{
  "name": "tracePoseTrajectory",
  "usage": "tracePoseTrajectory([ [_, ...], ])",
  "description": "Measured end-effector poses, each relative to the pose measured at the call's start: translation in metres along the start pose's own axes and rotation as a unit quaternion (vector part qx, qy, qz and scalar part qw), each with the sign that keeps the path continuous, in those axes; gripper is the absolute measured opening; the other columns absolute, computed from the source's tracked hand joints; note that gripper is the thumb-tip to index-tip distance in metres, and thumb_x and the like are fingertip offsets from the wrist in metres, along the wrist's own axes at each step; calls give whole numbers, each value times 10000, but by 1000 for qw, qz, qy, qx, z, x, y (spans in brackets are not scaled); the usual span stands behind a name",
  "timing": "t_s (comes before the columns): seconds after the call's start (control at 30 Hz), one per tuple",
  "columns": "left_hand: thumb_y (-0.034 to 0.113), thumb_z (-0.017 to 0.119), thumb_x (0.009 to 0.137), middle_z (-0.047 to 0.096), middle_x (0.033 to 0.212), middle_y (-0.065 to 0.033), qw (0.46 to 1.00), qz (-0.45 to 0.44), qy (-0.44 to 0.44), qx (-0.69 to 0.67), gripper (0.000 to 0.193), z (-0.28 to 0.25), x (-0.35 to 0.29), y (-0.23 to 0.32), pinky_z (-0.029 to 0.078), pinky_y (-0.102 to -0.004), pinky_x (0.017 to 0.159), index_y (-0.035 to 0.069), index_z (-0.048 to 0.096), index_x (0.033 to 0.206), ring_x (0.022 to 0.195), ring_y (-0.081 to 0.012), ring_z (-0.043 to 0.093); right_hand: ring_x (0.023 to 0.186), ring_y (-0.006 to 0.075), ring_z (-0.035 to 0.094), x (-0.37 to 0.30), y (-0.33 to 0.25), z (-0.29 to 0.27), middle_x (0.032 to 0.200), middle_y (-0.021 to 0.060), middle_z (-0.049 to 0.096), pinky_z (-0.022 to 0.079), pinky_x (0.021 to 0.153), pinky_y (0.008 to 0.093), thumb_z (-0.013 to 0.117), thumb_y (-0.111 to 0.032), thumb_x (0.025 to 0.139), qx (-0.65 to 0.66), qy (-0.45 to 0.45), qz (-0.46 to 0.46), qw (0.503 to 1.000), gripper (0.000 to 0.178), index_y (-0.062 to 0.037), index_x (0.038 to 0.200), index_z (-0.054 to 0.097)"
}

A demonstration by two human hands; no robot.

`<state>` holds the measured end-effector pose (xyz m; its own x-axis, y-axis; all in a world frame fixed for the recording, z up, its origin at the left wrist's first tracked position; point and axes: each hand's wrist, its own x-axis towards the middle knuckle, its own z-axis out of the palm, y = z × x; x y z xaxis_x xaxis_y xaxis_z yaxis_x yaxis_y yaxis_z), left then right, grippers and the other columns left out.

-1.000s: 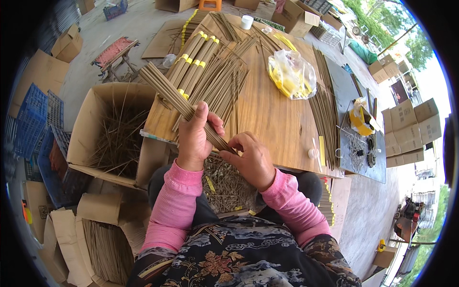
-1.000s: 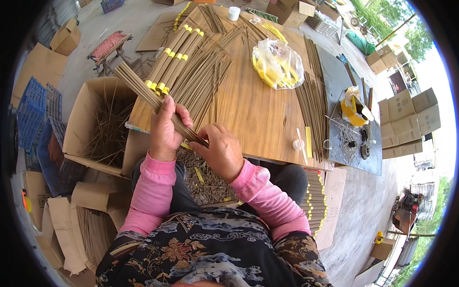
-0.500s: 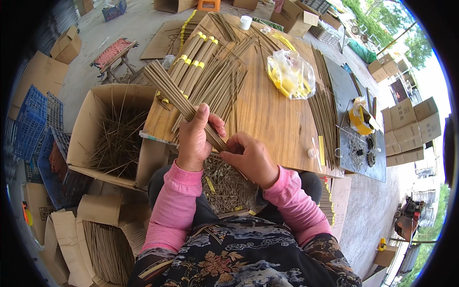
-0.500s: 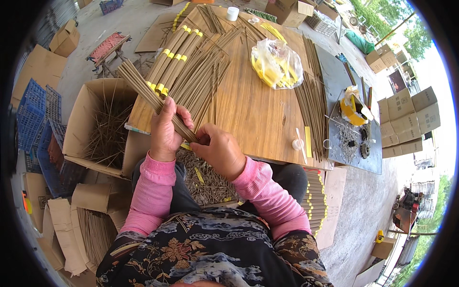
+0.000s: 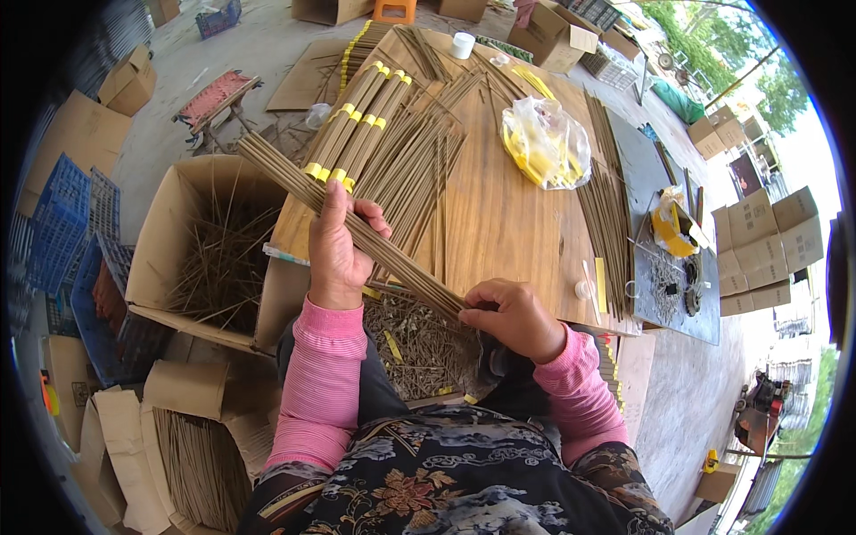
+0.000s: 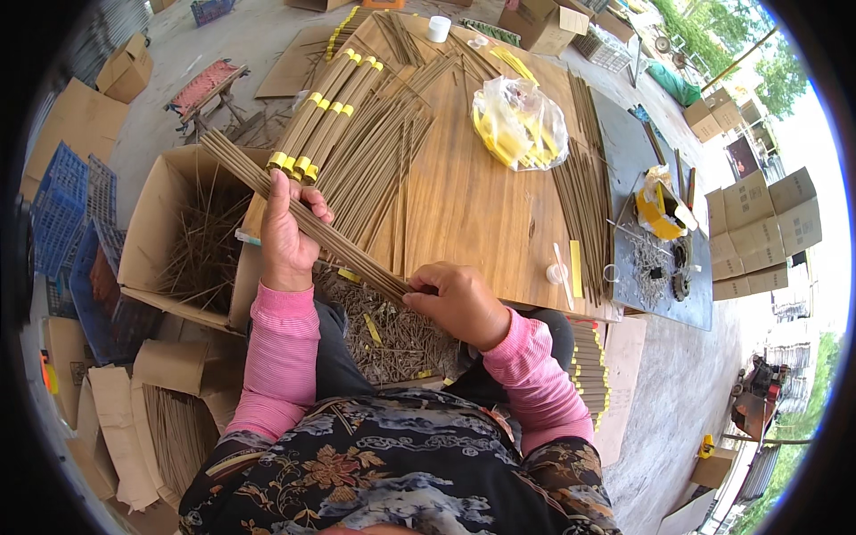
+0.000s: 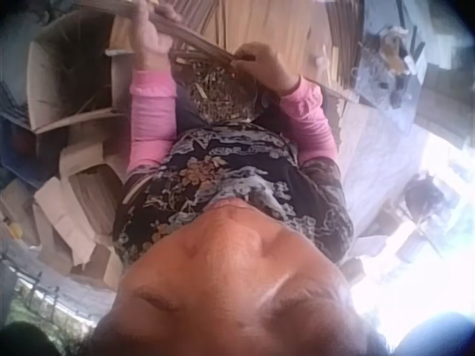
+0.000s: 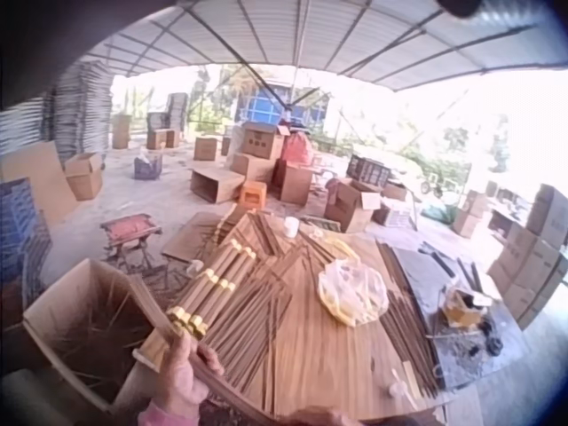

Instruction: The person gathers thin wooden sticks from a cardboard box, aligns them into bundles, and secures each bundle with yellow tape. They repeatedly pick up sticks, arrange them, apply tape, and place the finished bundles on the table.

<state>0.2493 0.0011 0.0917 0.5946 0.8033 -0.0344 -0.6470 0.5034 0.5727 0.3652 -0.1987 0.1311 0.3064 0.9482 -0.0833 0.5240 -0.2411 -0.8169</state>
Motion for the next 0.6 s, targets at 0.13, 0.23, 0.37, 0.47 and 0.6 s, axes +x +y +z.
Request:
tracePoseTrajectory([
  [0.13,452,626,771,575,619,-64,998,20,46,-23,379,-10,8,10,493,-293,519,127,454,675,529,-143,548,597,140,529,-23,8,-22,668,83,558,434,560,260,669,-107,734,-14,-30,34,999,173,20,825,594],
  [0.23,414,619,793,576,620,-59,994,29,96,-41,342,-20,15,20,486,-291,524,121,471,698,538,-139,543,599,77,499,-31,12,-35,654,17,557,418,540,226,670,-111,753,41,-25,113,992,167,25,817,599],
  [0.37,310,549,866,521,582,-36,997,40,16,-67,305,-20,12,24,378,-231,442,118,449,651,476,-101,452,546,47,479,-4,44,-44,625,4,543,386,484,190,671,-119,761,148,30,182,972,162,18,801,597],
  [0.47,303,536,874,505,569,-29,999,22,-23,-43,303,-8,6,15,365,-225,422,121,447,648,450,-94,426,510,74,501,39,70,-37,611,17,547,397,461,204,681,-129,746,187,70,183,963,172,20,776,598],
  [0.6,311,512,884,486,530,-19,995,-17,-84,-45,326,0,4,6,359,-230,394,119,447,629,423,-89,421,495,98,511,97,95,-16,594,43,557,420,463,231,677,-176,757,166,83,203,962,217,27,739,600],
])
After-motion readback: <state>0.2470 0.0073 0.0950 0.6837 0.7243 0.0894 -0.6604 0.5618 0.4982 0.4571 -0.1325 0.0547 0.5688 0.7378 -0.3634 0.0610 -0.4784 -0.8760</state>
